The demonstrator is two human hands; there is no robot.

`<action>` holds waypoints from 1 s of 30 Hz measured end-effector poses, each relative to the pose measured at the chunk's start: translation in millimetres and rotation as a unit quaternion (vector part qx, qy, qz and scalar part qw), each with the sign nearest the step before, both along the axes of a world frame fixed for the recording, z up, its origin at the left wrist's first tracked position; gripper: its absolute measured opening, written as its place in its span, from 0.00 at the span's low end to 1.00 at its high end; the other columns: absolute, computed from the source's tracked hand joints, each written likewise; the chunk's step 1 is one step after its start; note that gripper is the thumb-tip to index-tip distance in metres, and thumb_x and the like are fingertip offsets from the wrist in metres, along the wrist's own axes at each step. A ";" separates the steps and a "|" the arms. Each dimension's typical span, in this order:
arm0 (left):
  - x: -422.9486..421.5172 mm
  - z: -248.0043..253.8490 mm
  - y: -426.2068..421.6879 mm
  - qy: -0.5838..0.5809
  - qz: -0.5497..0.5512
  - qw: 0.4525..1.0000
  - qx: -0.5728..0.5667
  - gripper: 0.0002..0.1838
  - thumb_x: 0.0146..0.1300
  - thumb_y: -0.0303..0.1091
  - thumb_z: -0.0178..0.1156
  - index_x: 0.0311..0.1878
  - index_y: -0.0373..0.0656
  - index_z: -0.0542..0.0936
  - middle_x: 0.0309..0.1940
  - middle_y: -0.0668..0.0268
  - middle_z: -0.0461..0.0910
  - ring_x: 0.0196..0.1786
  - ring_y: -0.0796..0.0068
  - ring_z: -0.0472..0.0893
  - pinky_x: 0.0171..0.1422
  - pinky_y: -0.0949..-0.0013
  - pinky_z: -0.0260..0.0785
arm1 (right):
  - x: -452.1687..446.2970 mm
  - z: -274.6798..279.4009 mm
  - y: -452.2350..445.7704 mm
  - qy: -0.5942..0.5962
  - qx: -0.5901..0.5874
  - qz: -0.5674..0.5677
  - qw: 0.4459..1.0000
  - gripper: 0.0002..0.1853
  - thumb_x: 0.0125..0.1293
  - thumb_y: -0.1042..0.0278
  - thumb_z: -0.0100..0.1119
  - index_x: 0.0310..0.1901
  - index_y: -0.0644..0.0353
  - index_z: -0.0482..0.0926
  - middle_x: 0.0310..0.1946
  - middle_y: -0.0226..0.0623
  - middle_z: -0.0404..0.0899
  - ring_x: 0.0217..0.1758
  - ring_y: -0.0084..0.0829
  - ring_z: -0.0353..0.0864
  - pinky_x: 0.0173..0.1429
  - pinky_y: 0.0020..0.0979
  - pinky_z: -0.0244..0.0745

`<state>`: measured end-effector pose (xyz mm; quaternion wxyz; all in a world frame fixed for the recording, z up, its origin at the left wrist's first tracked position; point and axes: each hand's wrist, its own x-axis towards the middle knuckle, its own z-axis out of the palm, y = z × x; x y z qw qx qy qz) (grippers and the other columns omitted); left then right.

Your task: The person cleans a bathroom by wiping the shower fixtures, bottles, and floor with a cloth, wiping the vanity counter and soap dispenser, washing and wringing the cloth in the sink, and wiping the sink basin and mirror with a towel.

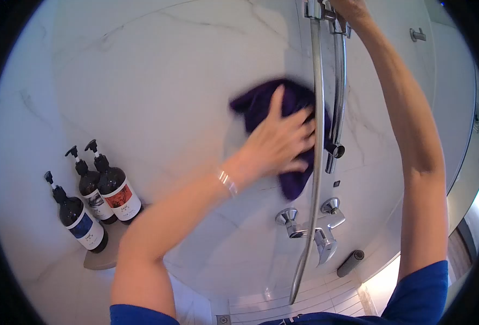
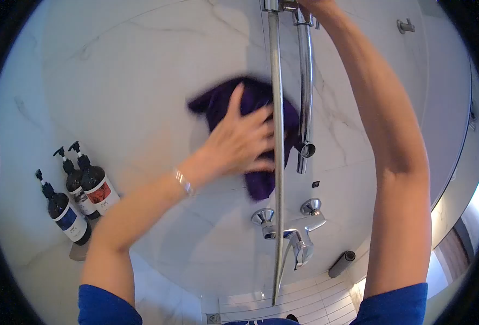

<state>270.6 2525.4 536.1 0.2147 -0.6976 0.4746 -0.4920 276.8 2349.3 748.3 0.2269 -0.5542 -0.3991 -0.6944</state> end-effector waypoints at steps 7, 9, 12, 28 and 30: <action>-29.2 -191.1 83.9 0.159 0.082 0.983 -0.031 0.23 0.50 0.46 0.63 0.52 0.58 0.76 0.51 0.72 0.70 0.63 0.70 0.63 0.42 0.46 0.65 | 11.6 -8.6 2.3 -0.059 0.010 -0.159 0.985 0.24 0.62 0.57 0.53 0.58 0.58 0.72 0.39 0.46 0.77 0.48 0.43 0.71 0.54 0.42 0.63; -32.7 -199.4 100.0 0.099 0.053 0.990 -0.086 0.19 0.44 0.42 0.64 0.44 0.60 0.79 0.44 0.74 0.72 0.58 0.71 0.67 0.38 0.52 0.62 | 0.9 -4.2 6.7 -0.020 -0.037 -0.258 0.965 0.25 0.62 0.55 0.53 0.58 0.57 0.72 0.40 0.45 0.77 0.48 0.43 0.71 0.53 0.43 0.64; -50.4 -117.1 87.9 0.083 -0.005 0.961 -0.264 0.24 0.29 0.36 0.71 0.38 0.56 0.81 0.43 0.70 0.74 0.51 0.62 0.71 0.46 0.53 0.61 | -13.9 11.9 -4.5 0.062 -0.122 -0.224 0.965 0.24 0.63 0.54 0.52 0.58 0.57 0.72 0.45 0.46 0.78 0.52 0.43 0.72 0.56 0.43 0.64; -49.3 115.2 -132.0 -0.090 0.059 0.911 -0.399 0.35 0.42 0.37 0.69 0.59 0.53 0.70 0.61 0.50 0.62 0.61 0.42 0.63 0.47 0.38 0.67 | -32.1 -57.2 -157.1 0.097 0.039 0.160 0.982 0.20 0.70 0.57 0.46 0.57 0.58 0.74 0.53 0.39 0.75 0.50 0.27 0.75 0.52 0.28 0.67; -51.1 80.9 -133.7 -0.073 0.077 0.907 -0.407 0.35 0.40 0.36 0.70 0.57 0.54 0.71 0.59 0.49 0.63 0.59 0.44 0.64 0.49 0.40 0.67 | -40.3 -76.5 -180.8 0.110 0.068 0.139 0.982 0.19 0.70 0.58 0.45 0.55 0.60 0.75 0.49 0.38 0.77 0.45 0.26 0.75 0.49 0.26 0.68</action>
